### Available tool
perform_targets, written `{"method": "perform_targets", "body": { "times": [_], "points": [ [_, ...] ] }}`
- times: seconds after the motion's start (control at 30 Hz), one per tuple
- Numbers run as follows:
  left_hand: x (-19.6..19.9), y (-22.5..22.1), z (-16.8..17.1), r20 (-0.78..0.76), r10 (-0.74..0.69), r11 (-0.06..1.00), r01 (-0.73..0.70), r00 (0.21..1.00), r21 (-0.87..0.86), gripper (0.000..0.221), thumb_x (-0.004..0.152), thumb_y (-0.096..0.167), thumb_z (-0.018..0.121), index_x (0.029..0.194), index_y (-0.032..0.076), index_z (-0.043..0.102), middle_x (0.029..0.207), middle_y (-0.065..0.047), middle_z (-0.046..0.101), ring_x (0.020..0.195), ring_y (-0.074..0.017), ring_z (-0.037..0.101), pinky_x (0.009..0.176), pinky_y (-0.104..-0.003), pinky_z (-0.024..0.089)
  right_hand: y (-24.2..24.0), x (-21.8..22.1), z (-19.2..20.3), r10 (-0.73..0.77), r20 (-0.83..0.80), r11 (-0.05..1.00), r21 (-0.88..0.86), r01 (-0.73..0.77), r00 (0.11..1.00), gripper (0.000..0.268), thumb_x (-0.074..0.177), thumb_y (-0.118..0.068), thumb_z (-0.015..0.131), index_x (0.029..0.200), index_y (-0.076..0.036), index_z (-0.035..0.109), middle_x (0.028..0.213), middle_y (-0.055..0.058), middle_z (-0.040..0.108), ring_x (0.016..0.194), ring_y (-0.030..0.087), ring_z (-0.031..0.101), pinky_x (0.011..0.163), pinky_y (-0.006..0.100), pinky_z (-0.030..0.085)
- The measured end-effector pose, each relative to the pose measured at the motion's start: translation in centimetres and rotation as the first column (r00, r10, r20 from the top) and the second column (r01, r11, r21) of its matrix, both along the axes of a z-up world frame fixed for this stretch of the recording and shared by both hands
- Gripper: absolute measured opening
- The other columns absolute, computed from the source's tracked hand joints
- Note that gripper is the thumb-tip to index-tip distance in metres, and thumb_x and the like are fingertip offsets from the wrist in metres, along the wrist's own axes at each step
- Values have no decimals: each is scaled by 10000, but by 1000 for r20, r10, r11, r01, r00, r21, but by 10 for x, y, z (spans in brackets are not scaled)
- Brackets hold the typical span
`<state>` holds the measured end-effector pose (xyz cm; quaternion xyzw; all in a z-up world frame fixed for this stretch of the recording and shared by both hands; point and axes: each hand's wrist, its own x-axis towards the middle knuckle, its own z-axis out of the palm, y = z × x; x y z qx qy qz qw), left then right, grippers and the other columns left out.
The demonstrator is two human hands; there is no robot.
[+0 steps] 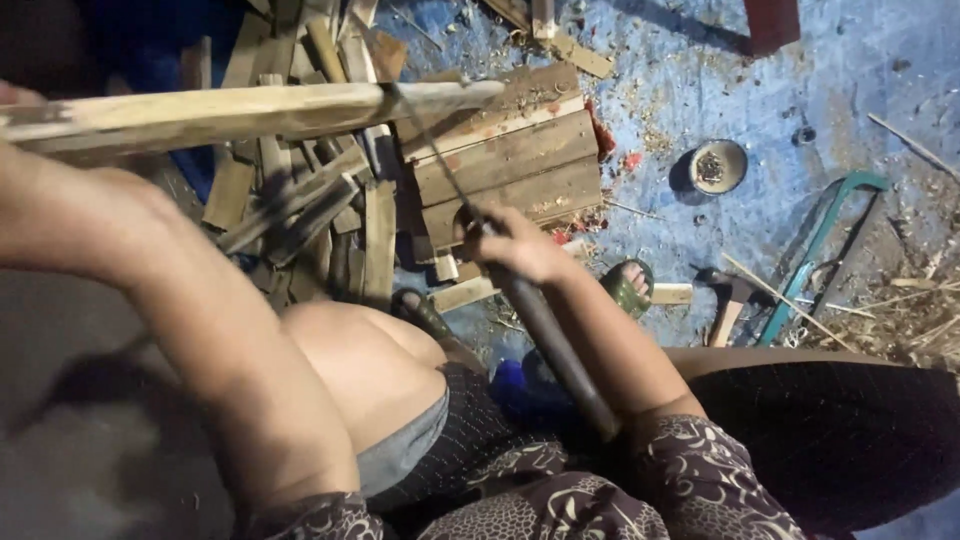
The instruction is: Shaving wood with a large curved blade and then sawing a wooden board with a hand saw.
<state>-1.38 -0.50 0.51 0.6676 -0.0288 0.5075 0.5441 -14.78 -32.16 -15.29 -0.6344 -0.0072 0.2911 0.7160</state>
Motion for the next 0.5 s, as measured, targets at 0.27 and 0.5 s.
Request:
{"method": "perform_targets", "body": {
  "times": [0.27,0.5],
  "points": [
    [-6,-7,-4,100,-197,975,184,975,127,506,1022,312,527,937,-185,578,857,-342,618,814,-426,642,828,-577,570,-21,9,-30,2,-30,1000,9,-2,1000,520,792,-272,626,1234,-7,557,843,79,651,625,168,619,491,277,544],
    [-10,-31,18,75,-62,978,45,995,206,416,968,319,556,851,-74,626,769,-246,663,703,-348,662,673,-461,590,-44,19,-63,-186,-329,977,-158,140,926,717,799,-263,639,1421,53,475,905,147,665,632,200,636,476,282,542]
  ]
}}
